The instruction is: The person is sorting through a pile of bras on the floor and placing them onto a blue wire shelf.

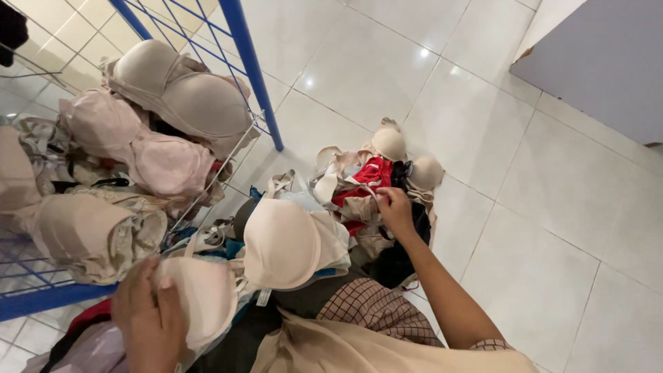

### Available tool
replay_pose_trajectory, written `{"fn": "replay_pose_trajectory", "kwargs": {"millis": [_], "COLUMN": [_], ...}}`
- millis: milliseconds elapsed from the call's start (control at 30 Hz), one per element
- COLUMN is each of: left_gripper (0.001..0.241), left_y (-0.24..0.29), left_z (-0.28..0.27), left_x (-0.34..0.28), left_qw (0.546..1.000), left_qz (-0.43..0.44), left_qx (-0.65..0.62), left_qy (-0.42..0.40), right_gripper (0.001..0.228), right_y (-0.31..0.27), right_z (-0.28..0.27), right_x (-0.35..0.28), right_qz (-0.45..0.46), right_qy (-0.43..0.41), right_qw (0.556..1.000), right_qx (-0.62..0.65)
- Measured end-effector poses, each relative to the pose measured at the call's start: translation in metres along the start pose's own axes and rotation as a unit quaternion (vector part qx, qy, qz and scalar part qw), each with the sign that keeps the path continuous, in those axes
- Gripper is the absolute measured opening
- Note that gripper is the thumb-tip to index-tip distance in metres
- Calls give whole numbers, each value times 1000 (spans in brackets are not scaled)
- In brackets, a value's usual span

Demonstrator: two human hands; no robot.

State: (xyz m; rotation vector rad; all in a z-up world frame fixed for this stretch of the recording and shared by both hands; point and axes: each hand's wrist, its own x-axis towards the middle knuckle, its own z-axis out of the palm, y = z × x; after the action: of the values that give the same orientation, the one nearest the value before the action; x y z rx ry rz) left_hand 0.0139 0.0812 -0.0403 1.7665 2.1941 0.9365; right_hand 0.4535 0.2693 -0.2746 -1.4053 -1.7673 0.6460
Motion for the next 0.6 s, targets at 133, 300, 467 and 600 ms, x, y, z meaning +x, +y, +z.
{"fn": "replay_pose_trajectory", "kwargs": {"millis": [133, 300, 467, 600], "left_gripper": [39, 43, 43, 44], "left_y": [58, 144, 207, 190], "left_z": [0, 58, 132, 201], "left_x": [27, 69, 85, 72], "left_qw": [995, 986, 939, 936], "left_qz": [64, 152, 292, 304], "left_qx": [77, 59, 132, 96], "left_qy": [8, -45, -128, -152], "right_gripper": [44, 57, 54, 32], "right_y": [54, 52, -15, 13], "right_z": [-14, 13, 22, 34], "right_x": [-9, -22, -15, -21], "right_qz": [203, 141, -83, -97], "right_qy": [-26, -72, -49, -39], "right_qw": [978, 984, 954, 957], "right_qx": [-44, -78, -284, -272]}}
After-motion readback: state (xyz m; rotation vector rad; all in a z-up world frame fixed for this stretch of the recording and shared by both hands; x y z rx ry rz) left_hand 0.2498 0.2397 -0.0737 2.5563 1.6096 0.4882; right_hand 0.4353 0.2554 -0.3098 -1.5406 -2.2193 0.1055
